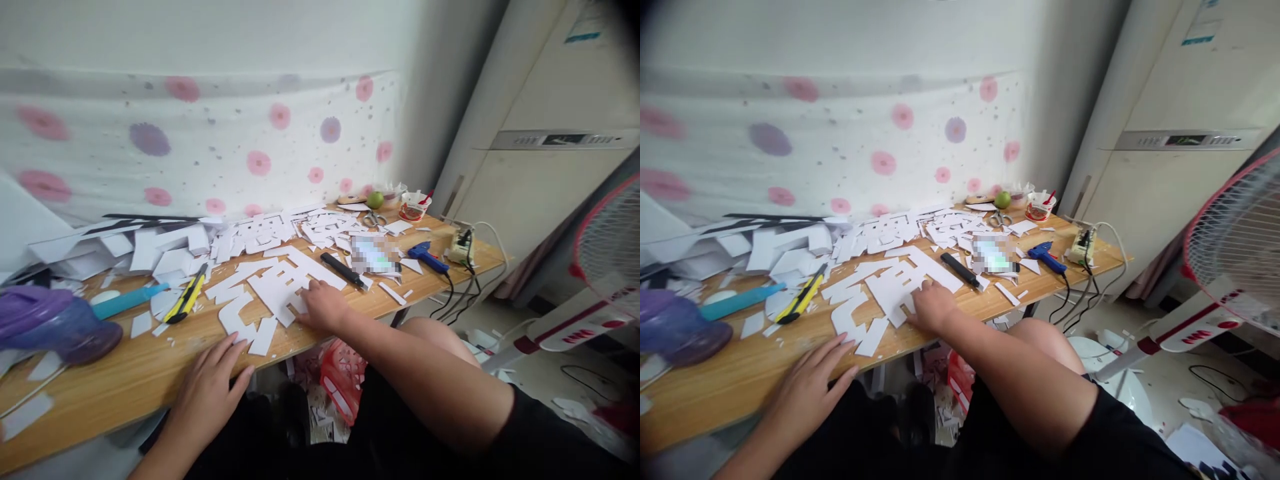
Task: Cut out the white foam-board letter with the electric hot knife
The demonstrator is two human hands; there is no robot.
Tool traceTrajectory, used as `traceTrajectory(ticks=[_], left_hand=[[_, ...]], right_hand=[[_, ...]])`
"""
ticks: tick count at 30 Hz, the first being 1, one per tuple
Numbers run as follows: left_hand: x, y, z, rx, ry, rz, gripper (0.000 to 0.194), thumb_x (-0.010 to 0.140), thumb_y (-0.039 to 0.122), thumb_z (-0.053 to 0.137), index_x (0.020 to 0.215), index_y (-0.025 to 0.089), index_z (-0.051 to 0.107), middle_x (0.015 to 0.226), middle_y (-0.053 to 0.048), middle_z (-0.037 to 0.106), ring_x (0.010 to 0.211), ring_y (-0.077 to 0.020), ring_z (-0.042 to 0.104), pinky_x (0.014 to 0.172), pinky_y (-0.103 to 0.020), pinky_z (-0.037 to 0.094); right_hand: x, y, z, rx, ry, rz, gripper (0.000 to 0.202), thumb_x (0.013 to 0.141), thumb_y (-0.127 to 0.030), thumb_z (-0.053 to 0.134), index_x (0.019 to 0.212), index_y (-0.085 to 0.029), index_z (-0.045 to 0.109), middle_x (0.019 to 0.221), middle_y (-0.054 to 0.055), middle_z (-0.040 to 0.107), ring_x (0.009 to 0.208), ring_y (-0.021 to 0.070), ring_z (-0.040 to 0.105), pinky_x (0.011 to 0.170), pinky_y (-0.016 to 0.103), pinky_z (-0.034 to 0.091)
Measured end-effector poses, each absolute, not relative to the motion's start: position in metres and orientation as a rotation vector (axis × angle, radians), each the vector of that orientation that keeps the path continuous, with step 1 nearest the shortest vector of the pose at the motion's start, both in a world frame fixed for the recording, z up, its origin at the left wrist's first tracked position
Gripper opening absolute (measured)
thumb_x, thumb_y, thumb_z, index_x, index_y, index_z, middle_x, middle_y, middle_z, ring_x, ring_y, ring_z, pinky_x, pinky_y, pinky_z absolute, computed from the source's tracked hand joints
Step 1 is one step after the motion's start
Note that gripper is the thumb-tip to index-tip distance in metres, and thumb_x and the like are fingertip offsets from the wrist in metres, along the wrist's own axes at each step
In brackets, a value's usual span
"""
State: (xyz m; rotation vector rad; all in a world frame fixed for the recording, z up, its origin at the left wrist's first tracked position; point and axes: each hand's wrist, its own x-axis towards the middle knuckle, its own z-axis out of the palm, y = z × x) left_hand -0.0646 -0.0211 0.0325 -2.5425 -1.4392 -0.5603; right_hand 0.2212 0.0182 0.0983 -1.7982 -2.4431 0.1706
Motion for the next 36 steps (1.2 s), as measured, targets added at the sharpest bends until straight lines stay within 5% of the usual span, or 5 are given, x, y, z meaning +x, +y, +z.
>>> traceTrajectory(ticks=[5,10,16,31,36], left_hand=[[-0.061,-0.029,0.036,-2.575,-1.489,-0.524,0.039,0.095,0.038,0.055,0.128,0.022,0.068,0.137,-0.012,0.066,0.122,-0.0299,0.065,0.104,-0.049,0.055],[-0.059,-0.034,0.035,-2.557,-1.522,-0.59,0.038,0.094,0.036,0.054,0.128,0.021,0.067,0.138,-0.013,0.065,0.123,-0.0312,0.063,0.105,-0.053,0.053],[-0.064,-0.035,0.031,-2.57,-1.499,-0.689,0.037,0.094,0.035,0.055,0.127,0.022,0.067,0.137,-0.013,0.065,0.123,-0.0316,0.063,0.105,-0.056,0.053],[-0.057,-0.042,0.04,-2.615,-1.633,-1.047,0.034,0.094,0.033,0.054,0.124,0.025,0.067,0.138,-0.009,0.066,0.125,-0.0267,0.065,0.107,-0.046,0.055],[-0.081,-0.034,0.039,-2.438,-1.897,-1.323,0.032,0.097,0.043,0.051,0.115,0.019,0.063,0.109,-0.012,0.076,0.102,-0.0263,0.074,0.093,-0.043,0.061]], right_hand=[[0.218,0.014,0.099,-1.858,-2.425,0.216,0.046,0.09,-0.048,0.064,0.122,-0.014,0.069,0.112,0.018,0.073,0.101,0.0336,0.071,0.082,0.04,0.056],[0.221,0.014,0.101,-1.918,-2.375,0.201,0.057,0.086,-0.054,0.068,0.129,-0.017,0.065,0.132,0.02,0.064,0.123,0.0368,0.06,0.095,0.043,0.052],[0.224,0.022,0.099,-1.999,-2.331,0.238,0.072,0.078,-0.063,0.072,0.132,-0.016,0.063,0.135,0.021,0.062,0.124,0.0401,0.058,0.096,0.046,0.051],[0.218,0.031,0.106,-2.018,-2.244,0.289,0.062,0.073,-0.043,0.076,0.127,-0.015,0.065,0.123,0.021,0.069,0.118,0.0385,0.06,0.093,0.045,0.049],[0.227,0.032,0.116,-1.999,-2.14,0.368,0.065,0.074,-0.042,0.075,0.132,-0.014,0.063,0.118,0.018,0.072,0.114,0.0356,0.064,0.09,0.039,0.049]])
